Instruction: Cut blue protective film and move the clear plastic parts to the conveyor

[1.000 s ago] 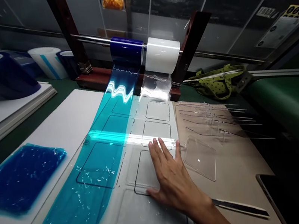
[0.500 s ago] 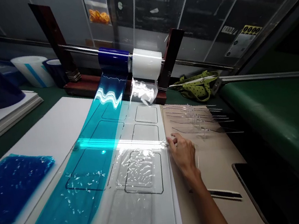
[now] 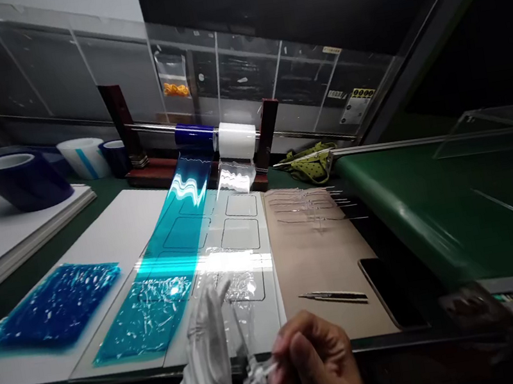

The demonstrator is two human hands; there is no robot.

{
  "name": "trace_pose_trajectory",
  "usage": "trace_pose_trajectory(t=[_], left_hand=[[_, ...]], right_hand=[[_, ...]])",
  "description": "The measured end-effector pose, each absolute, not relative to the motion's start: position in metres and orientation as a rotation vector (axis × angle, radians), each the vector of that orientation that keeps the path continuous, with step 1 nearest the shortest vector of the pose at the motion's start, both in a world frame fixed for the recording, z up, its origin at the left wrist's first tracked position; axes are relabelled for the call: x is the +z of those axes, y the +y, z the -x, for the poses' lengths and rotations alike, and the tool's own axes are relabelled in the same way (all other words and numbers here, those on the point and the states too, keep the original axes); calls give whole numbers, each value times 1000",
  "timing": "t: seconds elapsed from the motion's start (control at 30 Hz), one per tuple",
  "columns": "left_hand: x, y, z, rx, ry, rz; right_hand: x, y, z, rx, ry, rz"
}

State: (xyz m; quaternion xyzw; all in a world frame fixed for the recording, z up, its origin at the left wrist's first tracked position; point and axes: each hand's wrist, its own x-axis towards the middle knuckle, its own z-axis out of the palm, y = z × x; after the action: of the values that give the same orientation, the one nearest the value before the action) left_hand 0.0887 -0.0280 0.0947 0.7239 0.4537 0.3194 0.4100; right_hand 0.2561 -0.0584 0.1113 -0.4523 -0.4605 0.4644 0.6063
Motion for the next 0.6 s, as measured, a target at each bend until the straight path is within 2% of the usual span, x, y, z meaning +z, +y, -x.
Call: trace_pose_trajectory(t=[0.07,0.17,0.23,0.43,0.6], left_hand=[[92,-34,-88,825,1180,-1963],[89,-43,-82,794,1342,-2313],[90,-50,-78,713,1495,-2469],[95,-55,-69,696,1501,-2517],[62,-44,-84,1092,1341,-2324]], right_hand=[[105,-69,-259,976,-1091,1120],[101,-82,-267,532,-1204,1432],[101,-90,-265,436,-1288,1526],[96,-93,-236,765,-1344,1463],[84,-82,-228,1272,-947,1133]])
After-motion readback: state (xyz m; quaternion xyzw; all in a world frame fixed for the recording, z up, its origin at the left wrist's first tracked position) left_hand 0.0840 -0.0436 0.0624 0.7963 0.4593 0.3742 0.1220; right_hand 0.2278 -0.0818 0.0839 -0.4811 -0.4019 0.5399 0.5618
